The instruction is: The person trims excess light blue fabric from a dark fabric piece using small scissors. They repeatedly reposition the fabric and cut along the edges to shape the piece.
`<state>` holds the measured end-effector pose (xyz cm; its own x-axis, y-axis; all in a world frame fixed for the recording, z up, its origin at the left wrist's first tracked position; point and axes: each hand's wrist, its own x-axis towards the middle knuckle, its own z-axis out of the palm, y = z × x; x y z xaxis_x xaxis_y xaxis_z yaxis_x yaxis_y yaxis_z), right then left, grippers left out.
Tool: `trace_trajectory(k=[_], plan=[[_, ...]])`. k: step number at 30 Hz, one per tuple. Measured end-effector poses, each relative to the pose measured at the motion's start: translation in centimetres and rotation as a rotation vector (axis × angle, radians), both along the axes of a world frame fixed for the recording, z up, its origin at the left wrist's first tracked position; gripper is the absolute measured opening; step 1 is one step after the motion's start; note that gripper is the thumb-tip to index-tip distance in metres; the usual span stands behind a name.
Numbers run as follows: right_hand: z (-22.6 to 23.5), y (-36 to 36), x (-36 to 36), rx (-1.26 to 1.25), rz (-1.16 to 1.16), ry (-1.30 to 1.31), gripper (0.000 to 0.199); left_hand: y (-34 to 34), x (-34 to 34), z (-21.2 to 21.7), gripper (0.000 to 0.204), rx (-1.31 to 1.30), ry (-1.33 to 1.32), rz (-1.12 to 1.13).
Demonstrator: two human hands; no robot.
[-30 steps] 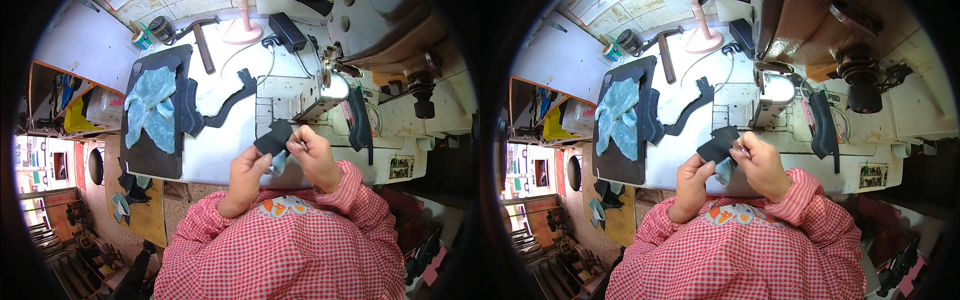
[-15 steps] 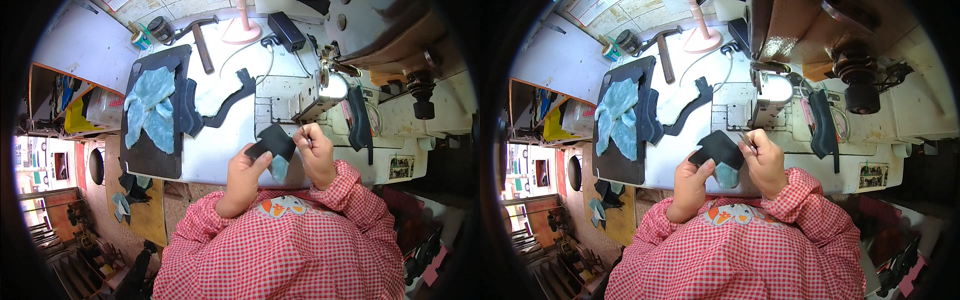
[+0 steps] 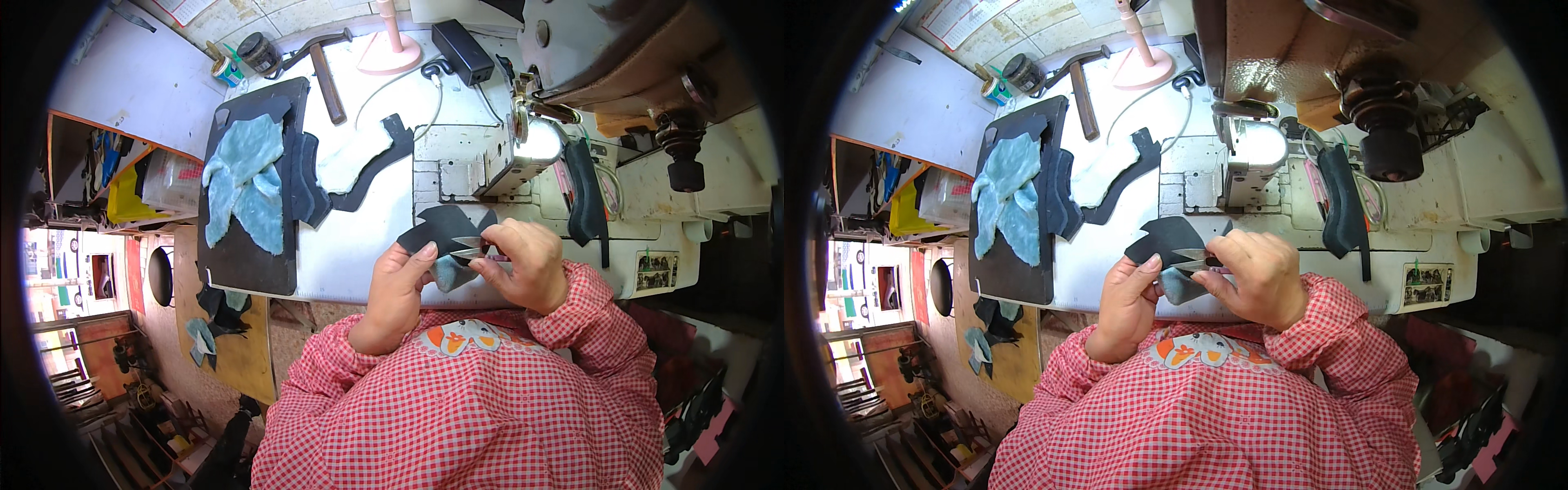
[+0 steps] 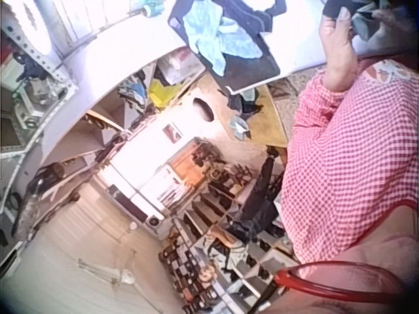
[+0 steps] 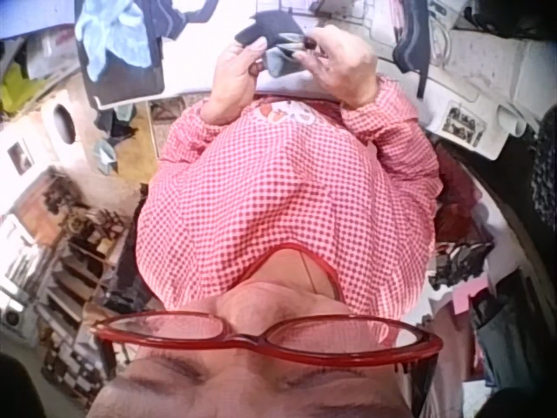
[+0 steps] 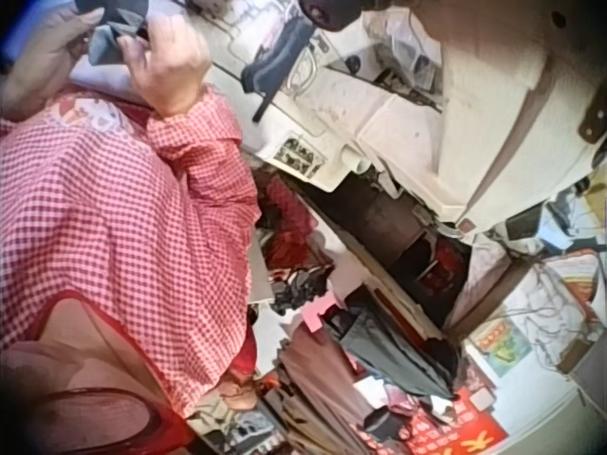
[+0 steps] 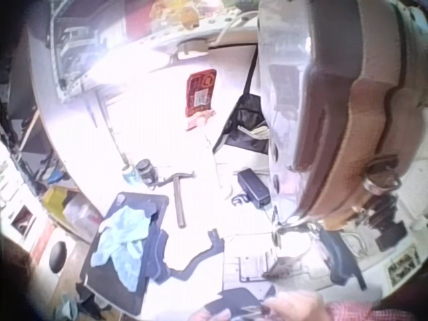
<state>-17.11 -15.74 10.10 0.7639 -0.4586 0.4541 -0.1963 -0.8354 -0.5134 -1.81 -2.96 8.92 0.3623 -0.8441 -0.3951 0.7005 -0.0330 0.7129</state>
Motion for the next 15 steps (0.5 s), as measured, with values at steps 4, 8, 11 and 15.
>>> trace_trajectory(k=[4,8,11,15], plan=[[0.98,-0.86,0.27,-0.16,0.07,0.013,0.033,0.19,0.79,-0.04,0.025,0.046,-0.034,-0.08],[1.26,-0.74,0.52,-0.236,0.124,0.059,0.032,0.16,0.69,0.14,0.025,0.019,-0.013,-0.08],[1.24,-0.6,0.67,-0.242,0.138,0.079,0.03,-0.03,0.18,0.51,0.024,0.061,-0.001,-0.04],[1.23,-0.51,0.87,-0.236,0.14,0.083,0.029,-0.27,0.18,0.83,0.025,0.066,0.014,-0.041]])
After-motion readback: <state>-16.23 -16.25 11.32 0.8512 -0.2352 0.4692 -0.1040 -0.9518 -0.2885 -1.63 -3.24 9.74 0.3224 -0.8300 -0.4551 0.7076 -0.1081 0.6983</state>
